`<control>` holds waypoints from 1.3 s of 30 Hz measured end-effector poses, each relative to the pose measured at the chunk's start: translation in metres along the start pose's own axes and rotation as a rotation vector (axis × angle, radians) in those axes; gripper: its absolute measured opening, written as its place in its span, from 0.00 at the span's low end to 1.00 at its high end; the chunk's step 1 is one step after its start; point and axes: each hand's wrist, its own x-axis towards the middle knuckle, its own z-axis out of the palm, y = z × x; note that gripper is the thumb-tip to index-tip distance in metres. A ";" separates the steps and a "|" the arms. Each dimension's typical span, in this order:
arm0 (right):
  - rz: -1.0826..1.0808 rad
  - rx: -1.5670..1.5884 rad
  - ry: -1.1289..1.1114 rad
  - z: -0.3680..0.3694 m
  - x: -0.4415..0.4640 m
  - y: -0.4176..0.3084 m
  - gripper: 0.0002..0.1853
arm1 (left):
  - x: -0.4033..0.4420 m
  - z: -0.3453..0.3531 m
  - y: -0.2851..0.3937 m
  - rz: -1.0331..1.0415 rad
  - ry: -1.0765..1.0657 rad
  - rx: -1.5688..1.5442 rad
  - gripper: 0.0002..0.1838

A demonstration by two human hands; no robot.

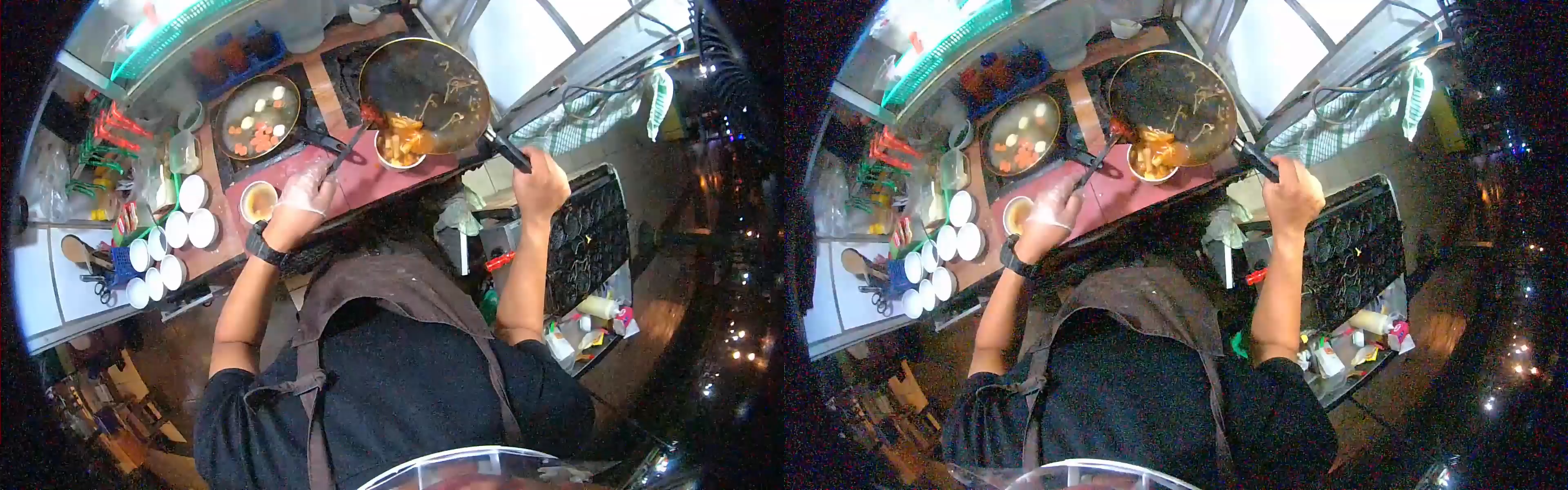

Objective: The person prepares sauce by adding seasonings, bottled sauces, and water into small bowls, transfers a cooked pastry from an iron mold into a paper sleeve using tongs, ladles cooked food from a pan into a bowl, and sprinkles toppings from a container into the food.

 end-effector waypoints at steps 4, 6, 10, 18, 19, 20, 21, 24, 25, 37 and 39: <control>-0.049 -0.013 0.059 0.000 -0.001 0.000 0.08 | 0.000 0.000 -0.004 -0.103 -0.063 0.002 0.19; -0.063 -0.032 0.060 -0.004 -0.001 -0.001 0.09 | 0.001 0.000 -0.007 -0.076 -0.072 -0.014 0.19; -0.082 -0.036 0.095 -0.004 -0.001 0.002 0.10 | 0.000 0.002 -0.007 0.022 0.030 -0.035 0.16; -0.137 -0.083 0.154 -0.018 0.001 -0.003 0.11 | -0.005 -0.007 -0.006 0.053 0.047 -0.041 0.13; -0.136 -0.085 0.154 -0.019 0.001 -0.004 0.11 | -0.006 -0.009 -0.004 0.054 0.045 -0.042 0.13; -0.152 -0.097 0.174 -0.020 0.002 -0.006 0.11 | -0.007 -0.015 0.001 0.023 0.018 -0.038 0.14; -0.168 -0.108 0.195 -0.022 0.002 -0.007 0.11 | -0.009 -0.020 0.006 -0.008 -0.010 -0.033 0.14; -0.193 -0.125 0.210 -0.032 0.005 -0.014 0.10 | -0.014 -0.030 0.017 -0.002 0.004 -0.090 0.15; -0.192 -0.126 0.210 -0.033 0.006 -0.015 0.10 | -0.016 -0.032 0.020 -0.001 0.003 -0.091 0.15; -0.213 -0.145 0.261 -0.056 0.015 -0.025 0.10 | -0.036 -0.011 0.007 -0.016 0.090 -0.349 0.15; -0.210 -0.127 0.253 -0.060 0.018 -0.028 0.09 | -0.029 0.000 0.017 0.060 0.152 -0.437 0.16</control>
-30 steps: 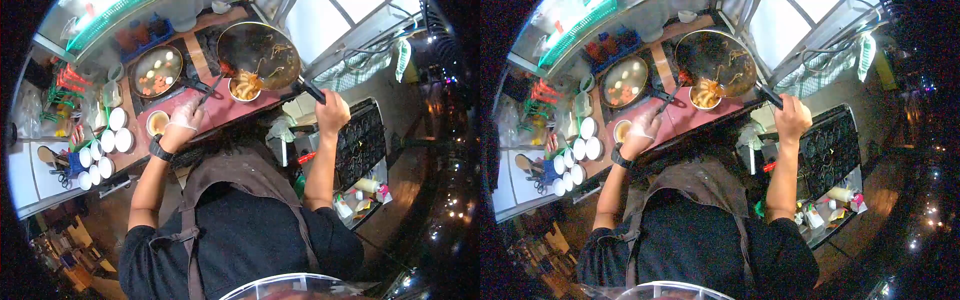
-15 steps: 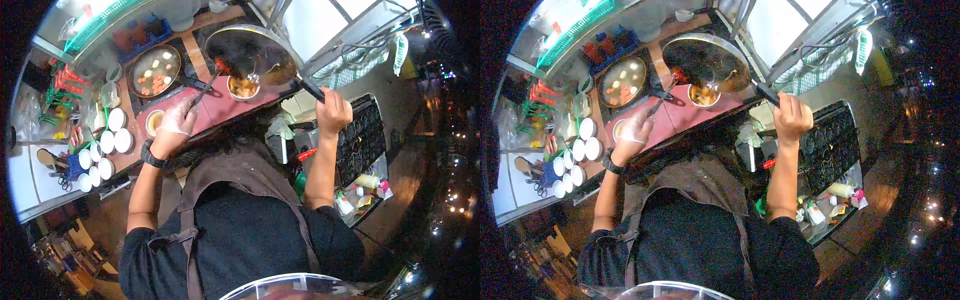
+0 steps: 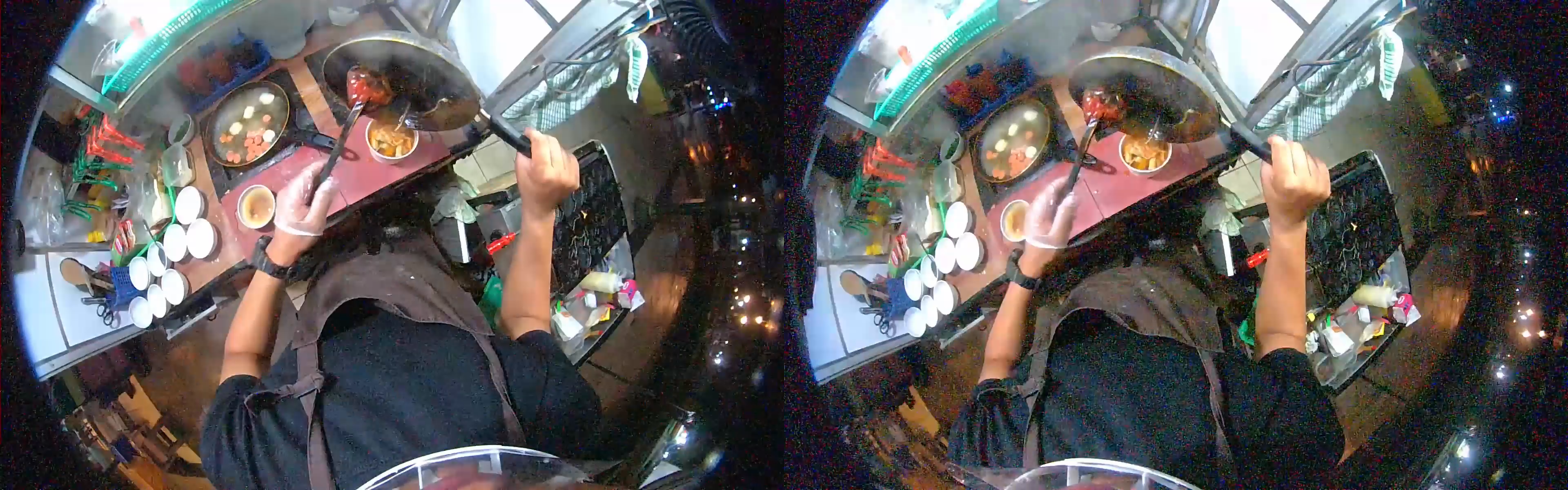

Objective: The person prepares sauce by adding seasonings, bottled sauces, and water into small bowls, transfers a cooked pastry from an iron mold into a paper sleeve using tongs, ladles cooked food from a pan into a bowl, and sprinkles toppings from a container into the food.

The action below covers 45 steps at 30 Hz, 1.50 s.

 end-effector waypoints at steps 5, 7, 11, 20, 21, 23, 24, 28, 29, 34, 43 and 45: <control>0.007 -0.031 -0.041 -0.003 0.009 -0.007 0.10 | 0.031 0.046 -0.016 0.158 0.044 -0.128 0.17; 0.007 -0.031 -0.050 -0.004 0.012 -0.010 0.10 | 0.045 0.061 -0.017 0.165 0.054 -0.140 0.18; 0.057 -0.002 -0.059 -0.006 0.014 -0.012 0.10 | 0.044 0.079 -0.031 0.132 0.087 -0.053 0.16; 0.089 -0.026 -0.093 -0.014 0.022 -0.015 0.09 | 0.049 0.069 -0.015 0.116 0.013 -0.010 0.16; 0.099 -0.033 -0.096 -0.012 0.023 -0.016 0.09 | 0.055 0.072 -0.013 0.185 0.057 -0.047 0.16; 0.091 -0.014 -0.085 -0.012 0.027 -0.018 0.10 | 0.056 0.072 -0.023 0.243 0.063 0.053 0.17; 0.090 0.003 -0.083 -0.013 0.028 -0.019 0.10 | 0.050 0.075 -0.032 0.313 0.089 0.062 0.17; 0.112 0.009 -0.086 -0.017 0.031 -0.018 0.12 | 0.026 0.066 -0.049 0.218 -0.017 0.039 0.17; 0.110 0.014 -0.090 -0.017 0.031 -0.018 0.12 | 0.033 0.063 -0.042 0.206 -0.005 0.037 0.18; 0.110 -0.033 -0.123 -0.015 0.034 -0.020 0.11 | 0.072 0.051 0.003 0.084 0.097 -0.208 0.18; 0.194 -0.036 -0.158 -0.027 0.032 -0.013 0.10 | 0.056 0.054 -0.011 0.095 0.078 -0.224 0.14; 0.190 -0.007 -0.150 -0.028 0.033 -0.014 0.10 | 0.072 0.048 0.004 -0.033 0.085 -0.316 0.15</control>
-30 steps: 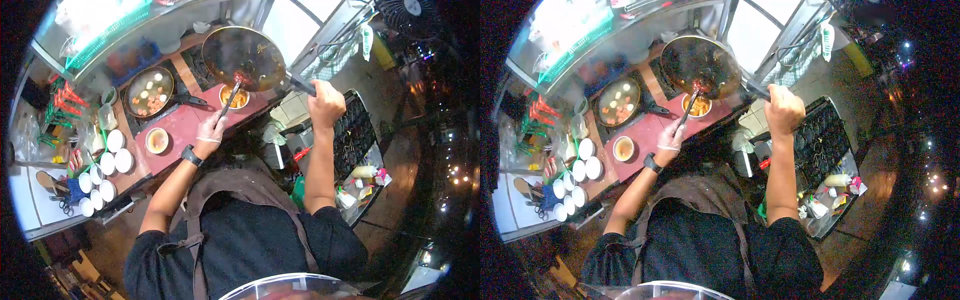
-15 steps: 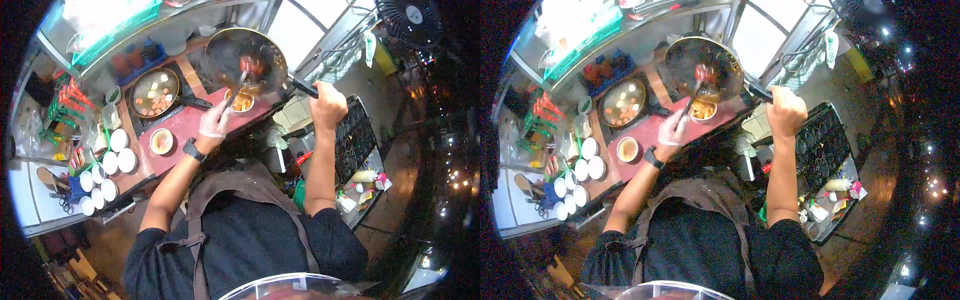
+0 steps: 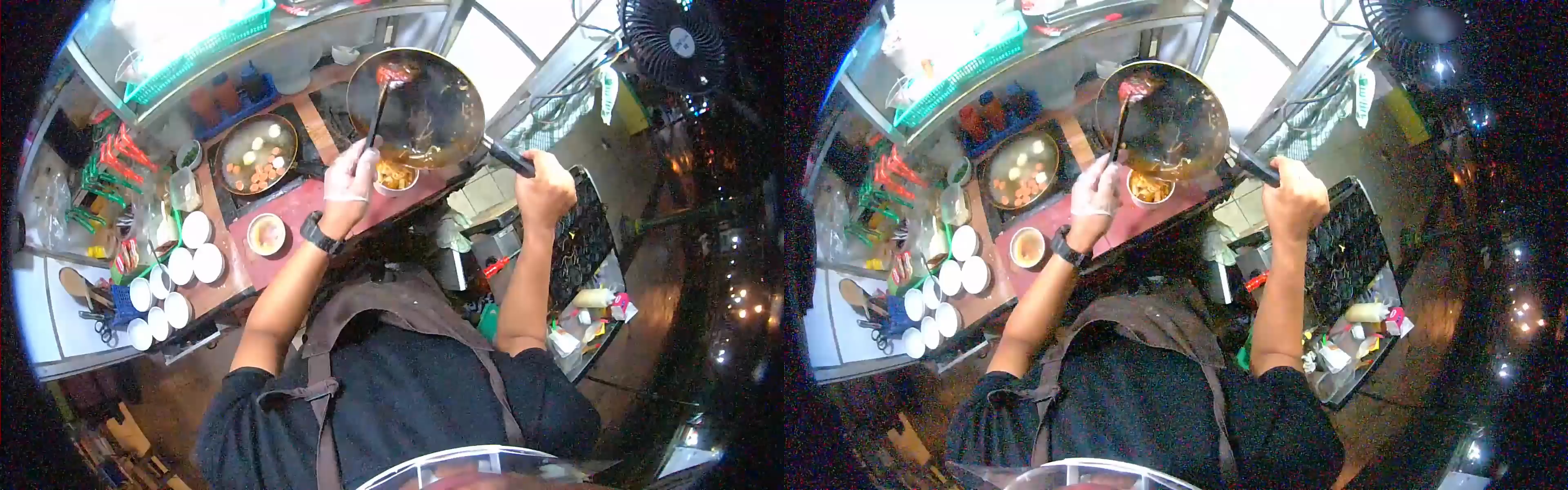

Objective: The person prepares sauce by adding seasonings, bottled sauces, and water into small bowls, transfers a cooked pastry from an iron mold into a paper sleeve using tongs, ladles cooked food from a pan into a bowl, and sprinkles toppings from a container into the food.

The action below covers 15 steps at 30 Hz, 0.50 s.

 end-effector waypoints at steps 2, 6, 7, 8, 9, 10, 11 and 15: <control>0.010 -0.001 0.006 -0.001 0.000 0.000 0.10 | 0.002 0.001 -0.017 0.040 0.019 0.031 0.14; 0.052 -0.071 -0.001 -0.008 -0.003 0.010 0.13 | -0.042 0.003 -0.064 0.056 0.021 0.141 0.13; 0.057 -0.072 -0.003 -0.010 -0.003 0.012 0.13 | -0.051 0.003 -0.059 -0.112 -0.039 0.059 0.13; 0.055 -0.059 0.006 -0.013 -0.002 0.014 0.13 | -0.048 0.003 -0.043 -0.035 -0.064 0.102 0.14; 0.049 -0.045 0.010 -0.015 -0.003 0.014 0.13 | -0.043 0.005 -0.021 -0.046 -0.061 0.102 0.14; 0.044 -0.042 -0.001 -0.015 -0.006 0.013 0.13 | -0.033 0.009 0.001 0.020 -0.024 0.121 0.15; 0.045 -0.041 0.003 -0.015 -0.006 0.013 0.12 | -0.020 0.011 0.011 0.092 0.014 0.141 0.16; 0.025 -0.054 0.023 -0.011 -0.005 0.014 0.10 | -0.003 0.010 0.011 0.027 -0.018 0.266 0.16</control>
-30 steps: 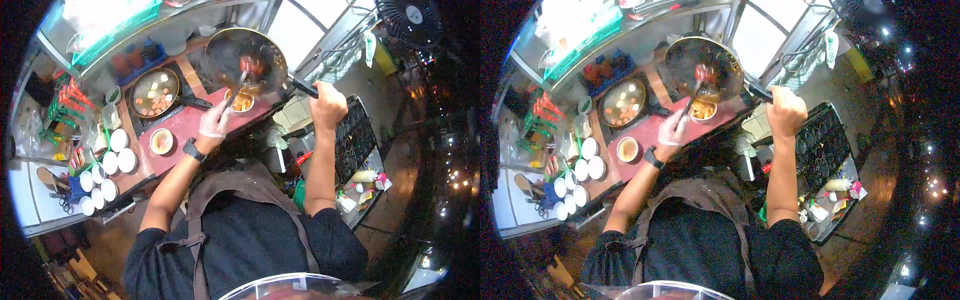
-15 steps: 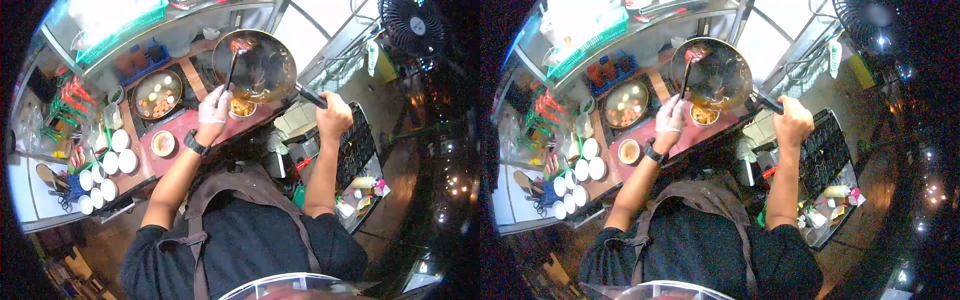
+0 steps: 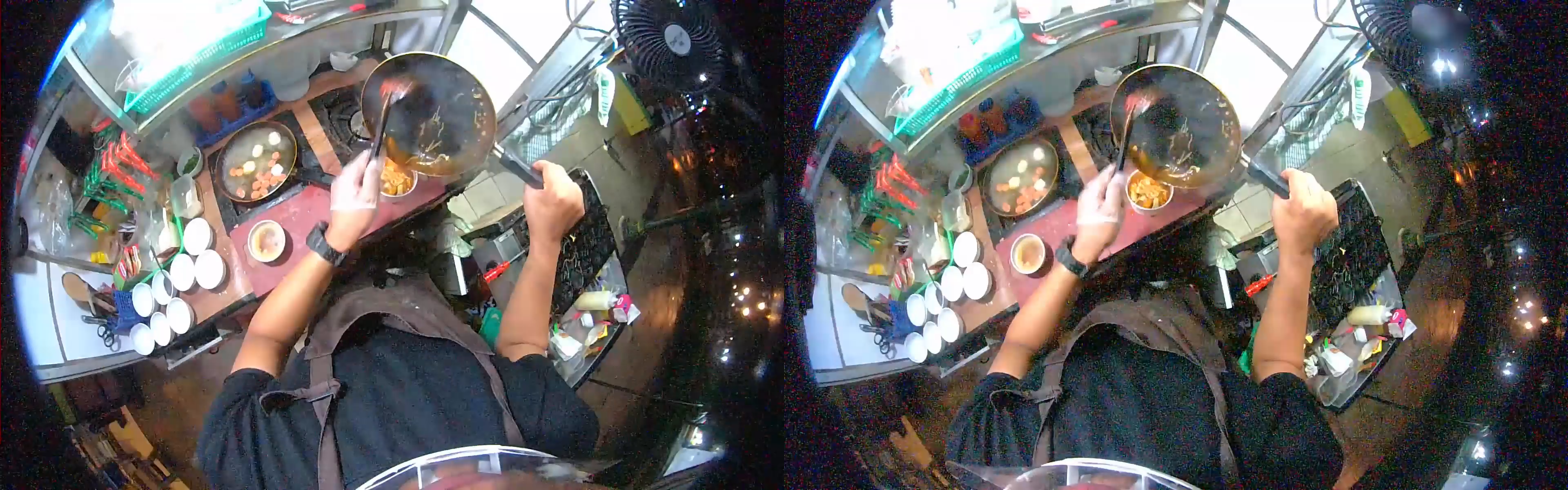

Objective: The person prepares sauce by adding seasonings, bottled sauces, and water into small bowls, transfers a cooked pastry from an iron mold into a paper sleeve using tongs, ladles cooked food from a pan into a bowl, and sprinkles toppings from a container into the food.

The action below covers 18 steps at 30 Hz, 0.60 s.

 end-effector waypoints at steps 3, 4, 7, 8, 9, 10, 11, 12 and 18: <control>-0.006 -0.046 -0.001 -0.002 -0.001 0.004 0.11 | -0.042 0.011 -0.054 -0.041 -0.013 -0.003 0.16; -0.006 -0.068 -0.005 -0.004 -0.001 0.004 0.11 | -0.052 0.016 -0.070 -0.064 -0.010 0.008 0.16; -0.001 -0.055 -0.022 -0.007 0.000 0.004 0.08 | -0.044 -0.001 -0.014 -0.067 -0.052 0.022 0.17; -0.008 -0.049 -0.026 -0.006 0.001 0.003 0.08 | -0.033 -0.004 0.004 -0.009 -0.062 0.078 0.17; -0.026 -0.022 -0.009 -0.005 0.002 0.002 0.08 | -0.027 0.002 0.007 0.058 -0.019 -0.080 0.17; -0.043 0.004 0.013 -0.003 0.004 0.002 0.08 | -0.027 0.007 0.001 0.058 -0.011 -0.080 0.17; -0.046 0.009 0.019 -0.002 0.006 0.001 0.08 | -0.027 0.013 -0.005 0.100 -0.019 -0.041 0.17; -0.053 0.017 0.019 0.000 0.007 0.000 0.09 | -0.027 0.016 -0.010 0.142 -0.030 0.000 0.17; -0.036 -0.017 -0.007 -0.005 0.014 -0.002 0.10 | -0.059 0.007 -0.041 0.051 -0.099 0.172 0.15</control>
